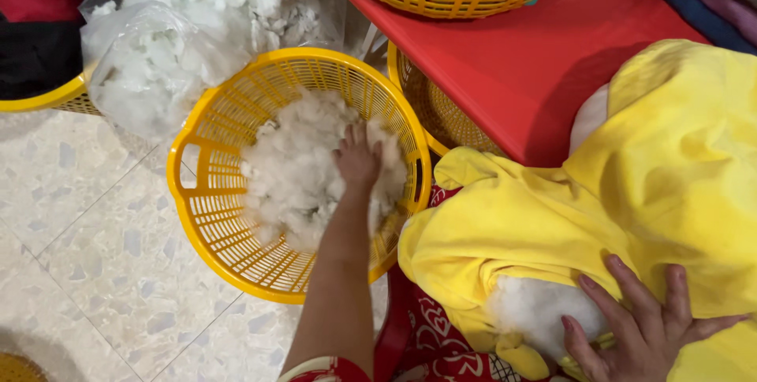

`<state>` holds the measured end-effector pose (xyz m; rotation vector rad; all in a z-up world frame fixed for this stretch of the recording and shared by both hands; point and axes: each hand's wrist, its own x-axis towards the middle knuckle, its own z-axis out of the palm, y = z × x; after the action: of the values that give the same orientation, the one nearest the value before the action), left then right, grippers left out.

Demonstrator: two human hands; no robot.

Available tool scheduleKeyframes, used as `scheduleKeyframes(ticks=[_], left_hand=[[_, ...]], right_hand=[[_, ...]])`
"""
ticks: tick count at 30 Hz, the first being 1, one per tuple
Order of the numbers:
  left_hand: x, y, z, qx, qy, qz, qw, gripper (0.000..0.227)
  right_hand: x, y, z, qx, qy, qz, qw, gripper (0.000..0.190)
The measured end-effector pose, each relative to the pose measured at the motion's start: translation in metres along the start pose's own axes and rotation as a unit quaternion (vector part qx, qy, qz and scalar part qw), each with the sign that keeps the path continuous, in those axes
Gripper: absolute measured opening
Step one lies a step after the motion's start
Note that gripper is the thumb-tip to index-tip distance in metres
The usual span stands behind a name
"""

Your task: The person repeatedly takes handfuls of white cotton from a yellow basket and stuffs them into a yellow fabric casing on a red table. The hands compress and arrange the cotton inside the opening throughout the clip.

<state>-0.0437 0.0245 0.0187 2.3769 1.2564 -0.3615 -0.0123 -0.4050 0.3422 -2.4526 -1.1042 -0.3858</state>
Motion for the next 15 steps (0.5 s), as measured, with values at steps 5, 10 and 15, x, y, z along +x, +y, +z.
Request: scheduleKeyframes(ticks=[5, 10, 15], left_hand=[[-0.02, -0.131, -0.009, 0.194, 0.016, -0.026, 0.98, 0.077], [-0.019, -0.217, -0.033, 0.014, -0.052, -0.287, 0.956, 0.083], [-0.056, -0.21, -0.063, -0.16, 0.003, -0.233, 0.959, 0.079]], right_hand=[[-0.003, 0.004, 0.002, 0.004, -0.009, 0.015, 1.0, 0.04], [0.003, 0.003, 0.001, 0.0, -0.015, -0.006, 1.0, 0.043], [0.011, -0.012, -0.001, 0.044, -0.026, 0.016, 0.999, 0.051]])
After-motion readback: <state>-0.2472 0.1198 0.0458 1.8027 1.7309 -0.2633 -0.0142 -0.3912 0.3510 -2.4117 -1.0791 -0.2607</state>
